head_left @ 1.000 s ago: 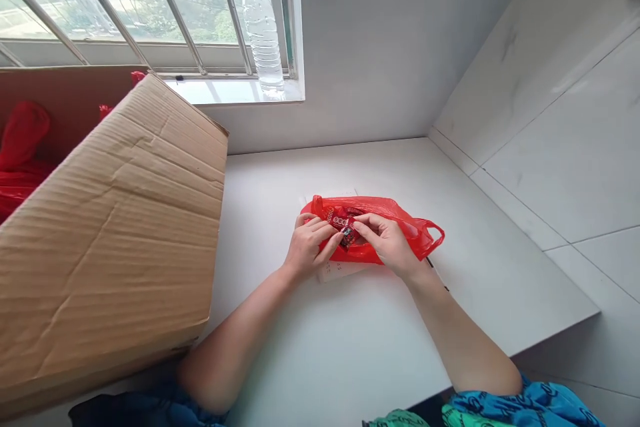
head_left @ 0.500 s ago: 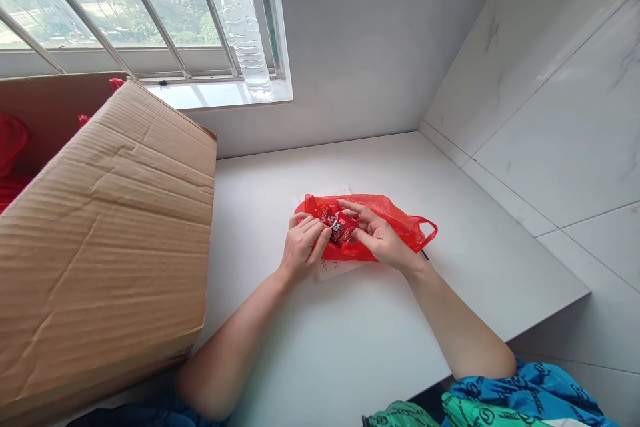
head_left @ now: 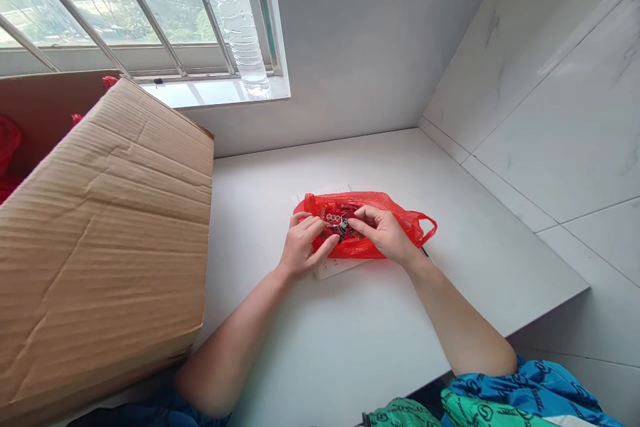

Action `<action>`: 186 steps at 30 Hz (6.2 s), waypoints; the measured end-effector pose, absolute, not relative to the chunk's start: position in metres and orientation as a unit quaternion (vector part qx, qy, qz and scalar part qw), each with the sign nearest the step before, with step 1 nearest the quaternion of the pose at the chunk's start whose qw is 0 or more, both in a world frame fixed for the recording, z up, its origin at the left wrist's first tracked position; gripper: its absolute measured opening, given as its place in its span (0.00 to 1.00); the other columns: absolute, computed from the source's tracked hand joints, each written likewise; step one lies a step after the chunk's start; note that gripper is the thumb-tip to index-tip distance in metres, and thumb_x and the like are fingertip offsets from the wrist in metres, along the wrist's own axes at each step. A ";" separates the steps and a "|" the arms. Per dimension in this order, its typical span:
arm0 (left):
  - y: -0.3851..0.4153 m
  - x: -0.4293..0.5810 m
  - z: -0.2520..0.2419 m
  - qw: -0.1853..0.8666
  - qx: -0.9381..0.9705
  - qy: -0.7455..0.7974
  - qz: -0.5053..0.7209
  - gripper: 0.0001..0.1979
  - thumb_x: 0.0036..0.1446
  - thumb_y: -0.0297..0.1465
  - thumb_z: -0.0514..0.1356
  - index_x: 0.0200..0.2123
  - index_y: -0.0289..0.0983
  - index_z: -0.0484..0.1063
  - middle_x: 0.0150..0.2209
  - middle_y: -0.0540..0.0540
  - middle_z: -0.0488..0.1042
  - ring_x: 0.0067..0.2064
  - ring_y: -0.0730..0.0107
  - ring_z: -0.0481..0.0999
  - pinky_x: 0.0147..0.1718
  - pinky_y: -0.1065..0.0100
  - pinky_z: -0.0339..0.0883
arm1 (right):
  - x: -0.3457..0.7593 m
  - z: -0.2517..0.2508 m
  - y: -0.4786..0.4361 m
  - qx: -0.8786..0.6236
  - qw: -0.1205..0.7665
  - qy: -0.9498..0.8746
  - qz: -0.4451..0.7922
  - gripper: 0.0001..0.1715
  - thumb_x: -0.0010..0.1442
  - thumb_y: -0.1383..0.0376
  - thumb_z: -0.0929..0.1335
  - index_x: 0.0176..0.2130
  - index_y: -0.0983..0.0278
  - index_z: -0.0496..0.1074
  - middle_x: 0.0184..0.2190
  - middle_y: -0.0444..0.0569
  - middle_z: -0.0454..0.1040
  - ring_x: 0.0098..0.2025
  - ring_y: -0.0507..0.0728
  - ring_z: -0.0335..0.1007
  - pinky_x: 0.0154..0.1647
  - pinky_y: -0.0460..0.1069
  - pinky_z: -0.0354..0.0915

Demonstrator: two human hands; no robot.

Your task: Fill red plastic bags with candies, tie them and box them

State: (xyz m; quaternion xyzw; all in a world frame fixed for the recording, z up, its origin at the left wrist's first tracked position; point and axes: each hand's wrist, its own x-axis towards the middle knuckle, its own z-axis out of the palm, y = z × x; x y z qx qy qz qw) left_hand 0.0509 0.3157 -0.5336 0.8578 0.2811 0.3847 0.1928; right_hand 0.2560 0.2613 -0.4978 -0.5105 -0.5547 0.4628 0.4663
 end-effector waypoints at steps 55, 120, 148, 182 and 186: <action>0.323 0.051 -0.541 0.075 0.841 0.483 0.230 0.15 0.63 0.41 0.58 0.49 0.41 0.72 0.45 0.46 0.78 0.38 0.62 0.77 0.56 0.54 0.57 | 0.247 -0.515 0.264 -0.667 0.294 -0.634 0.259 0.15 0.65 0.53 0.63 0.33 0.59 0.69 0.32 0.44 0.76 0.34 0.56 0.72 0.35 0.50 0.65; 0.324 0.051 -0.541 0.082 0.823 0.473 0.302 0.26 0.65 0.34 0.52 0.65 0.39 0.56 0.33 0.50 0.80 0.28 0.67 0.75 0.50 0.59 0.59 | 0.259 -0.518 0.284 -0.692 0.327 -0.594 0.250 0.10 0.63 0.61 0.66 0.42 0.58 0.75 0.37 0.49 0.81 0.39 0.62 0.77 0.39 0.55 0.71; 0.320 0.051 -0.538 0.088 0.833 0.348 0.422 0.10 0.69 0.30 0.50 0.32 0.39 0.64 0.29 0.53 0.71 0.30 0.73 0.70 0.53 0.59 0.56 | 0.236 -0.510 0.270 -0.466 0.526 -0.493 0.513 0.16 0.58 0.54 0.73 0.43 0.60 0.76 0.38 0.47 0.78 0.39 0.55 0.75 0.39 0.50 0.72; 0.319 0.044 -0.531 0.142 0.867 0.296 0.375 0.06 0.63 0.34 0.49 0.35 0.40 0.62 0.29 0.52 0.68 0.31 0.67 0.68 0.53 0.55 0.54 | 0.252 -0.497 0.264 -0.495 0.486 -0.527 0.491 0.18 0.57 0.54 0.73 0.43 0.61 0.76 0.41 0.48 0.79 0.40 0.57 0.75 0.45 0.55 0.72; 0.318 0.047 -0.534 0.157 0.849 0.315 0.394 0.08 0.64 0.36 0.54 0.32 0.40 0.63 0.27 0.54 0.71 0.29 0.70 0.69 0.53 0.56 0.55 | 0.251 -0.495 0.261 -0.510 0.466 -0.549 0.470 0.15 0.57 0.55 0.73 0.40 0.61 0.77 0.40 0.48 0.79 0.40 0.56 0.74 0.43 0.54 0.70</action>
